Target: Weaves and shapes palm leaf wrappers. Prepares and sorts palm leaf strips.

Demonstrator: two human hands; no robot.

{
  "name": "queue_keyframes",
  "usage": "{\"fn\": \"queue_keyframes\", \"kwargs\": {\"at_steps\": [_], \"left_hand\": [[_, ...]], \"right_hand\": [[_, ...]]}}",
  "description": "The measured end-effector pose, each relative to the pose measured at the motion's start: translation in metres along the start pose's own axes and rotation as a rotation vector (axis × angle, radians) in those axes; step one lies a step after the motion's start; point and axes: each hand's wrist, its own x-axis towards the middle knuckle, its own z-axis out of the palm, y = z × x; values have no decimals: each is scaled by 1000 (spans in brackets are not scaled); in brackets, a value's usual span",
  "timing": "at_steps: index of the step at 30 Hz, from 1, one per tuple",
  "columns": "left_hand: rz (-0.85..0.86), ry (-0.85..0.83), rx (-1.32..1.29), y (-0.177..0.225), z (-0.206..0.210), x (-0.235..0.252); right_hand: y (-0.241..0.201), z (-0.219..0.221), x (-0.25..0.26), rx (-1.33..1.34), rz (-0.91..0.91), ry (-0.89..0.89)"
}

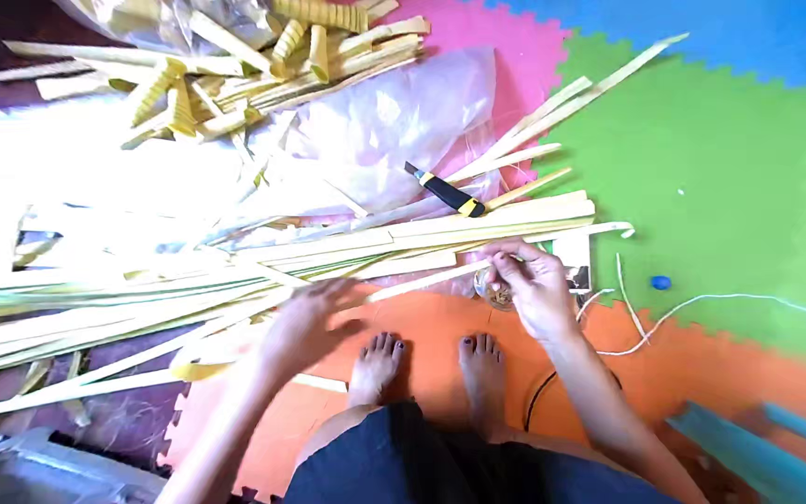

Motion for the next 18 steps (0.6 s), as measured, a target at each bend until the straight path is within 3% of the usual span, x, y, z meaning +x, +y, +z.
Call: {"fn": "queue_keyframes", "kwargs": {"at_steps": [3,5,7,11,13,15,18], "left_hand": [[333,-1,-48,60,16,59],[464,-14,-276,80,23,88],[475,-14,-477,98,26,98],[509,256,-428,125,48,99],[460,260,-479,130,56,100],[389,174,-572,133,56,98],[337,53,-723,137,51,98]], "right_hand": [[-7,4,2,16,-228,-71],[-17,-5,2,-3,-320,-48],[-25,-16,0,-28,-308,18],[-25,-9,-12,93,-56,282],[-26,-6,-16,164,-22,377],[-26,-6,-20,175,-58,426],[-19,-11,-26,52,-281,454]]}}
